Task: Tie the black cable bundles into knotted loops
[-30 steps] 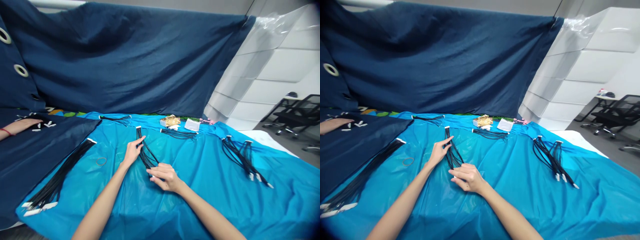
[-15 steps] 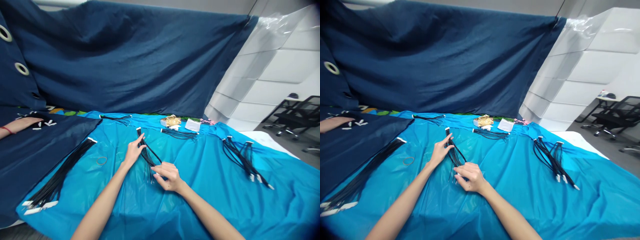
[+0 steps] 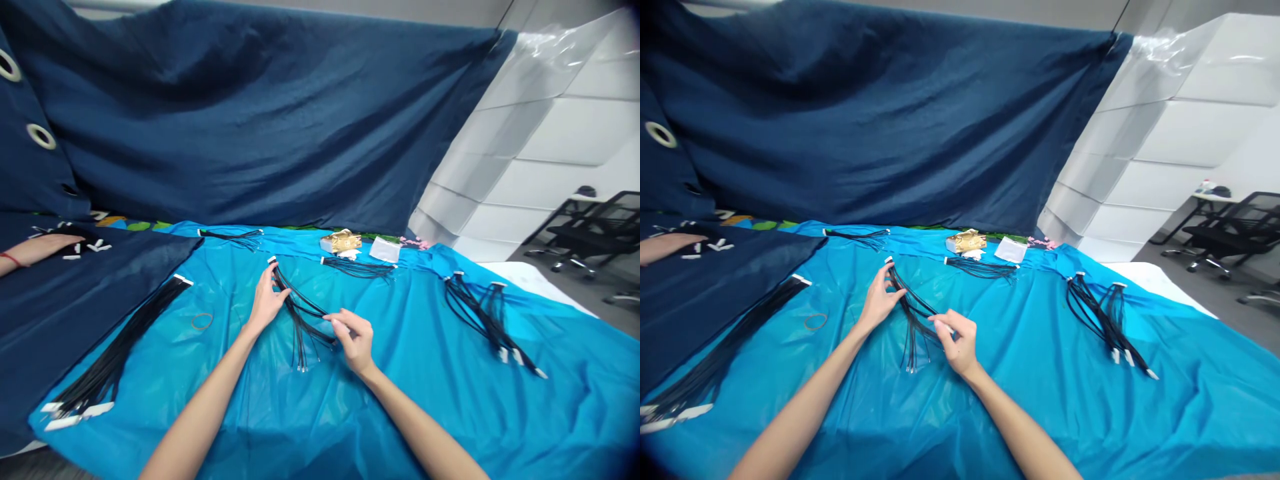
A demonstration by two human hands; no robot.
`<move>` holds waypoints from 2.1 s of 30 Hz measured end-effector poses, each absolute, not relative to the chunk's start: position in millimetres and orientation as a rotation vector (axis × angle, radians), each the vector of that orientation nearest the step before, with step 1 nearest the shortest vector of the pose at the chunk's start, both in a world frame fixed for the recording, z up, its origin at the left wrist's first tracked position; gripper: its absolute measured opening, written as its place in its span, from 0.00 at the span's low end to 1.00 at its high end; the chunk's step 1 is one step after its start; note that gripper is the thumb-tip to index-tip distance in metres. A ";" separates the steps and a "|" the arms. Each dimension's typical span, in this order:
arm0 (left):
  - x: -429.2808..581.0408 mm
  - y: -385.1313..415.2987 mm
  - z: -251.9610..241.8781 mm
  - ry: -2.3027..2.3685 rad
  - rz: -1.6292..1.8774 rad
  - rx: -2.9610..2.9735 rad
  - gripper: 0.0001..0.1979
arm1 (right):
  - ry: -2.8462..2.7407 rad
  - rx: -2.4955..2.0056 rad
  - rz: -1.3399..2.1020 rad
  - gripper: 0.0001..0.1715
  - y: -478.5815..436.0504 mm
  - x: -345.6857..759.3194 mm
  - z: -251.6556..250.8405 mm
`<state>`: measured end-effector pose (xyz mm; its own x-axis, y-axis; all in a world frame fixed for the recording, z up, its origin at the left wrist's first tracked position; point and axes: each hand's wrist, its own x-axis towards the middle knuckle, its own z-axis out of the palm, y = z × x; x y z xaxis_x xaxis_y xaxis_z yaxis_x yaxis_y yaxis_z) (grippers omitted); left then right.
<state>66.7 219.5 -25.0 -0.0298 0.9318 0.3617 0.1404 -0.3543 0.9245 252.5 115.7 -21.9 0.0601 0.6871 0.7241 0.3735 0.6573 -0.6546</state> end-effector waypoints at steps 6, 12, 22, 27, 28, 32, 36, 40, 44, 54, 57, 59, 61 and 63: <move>67.4 216.5 -19.0 1.212 1.551 1.555 0.44 | -1.110 -0.843 0.740 0.12 127.8 254.2 -25.4; 68.2 216.9 -17.9 1.076 1.514 1.375 0.45 | -0.779 -0.781 0.991 0.13 134.4 258.2 -18.6; 66.2 216.8 -12.0 0.956 1.343 1.019 0.29 | -0.902 -0.824 0.923 0.12 135.3 263.7 -17.6; 66.0 212.0 -9.3 0.878 1.203 1.043 0.27 | -1.170 -0.851 0.851 0.10 126.2 264.2 -19.9; 66.3 210.7 -8.5 0.854 1.180 1.043 0.30 | -1.299 -0.848 0.781 0.10 124.0 263.8 -19.3; 66.6 206.8 -4.4 0.781 1.120 1.024 0.39 | -1.866 -0.707 0.273 0.10 117.2 258.8 -17.0; 66.8 204.8 -1.2 0.798 1.131 1.020 0.42 | -2.048 -0.608 0.057 0.11 113.5 251.2 -17.7; 67.9 204.9 -2.5 0.797 1.144 1.000 0.43 | -2.144 -0.589 0.047 0.11 111.0 245.7 -20.4; 67.8 209.4 -7.8 0.806 1.140 0.957 0.33 | -2.197 -0.579 0.020 0.11 110.7 242.9 -23.7; 59.7 217.6 -15.1 0.751 1.053 0.998 0.24 | -2.124 -0.705 -0.091 0.09 118.8 250.8 -26.2; 58.8 217.6 -13.6 0.748 1.042 1.001 0.26 | -2.110 -0.705 -0.106 0.10 119.9 252.4 -25.1; 59.1 217.8 -12.7 0.746 1.044 1.002 0.25 | -2.114 -0.704 -0.111 0.10 119.6 252.5 -24.6; 59.5 217.8 -12.3 0.756 1.059 0.998 0.23 | -2.122 -0.706 -0.114 0.11 119.0 252.0 -24.6; 59.6 217.5 -12.8 0.782 1.080 0.992 0.20 | -2.124 -0.705 -0.102 0.11 118.4 251.4 -24.8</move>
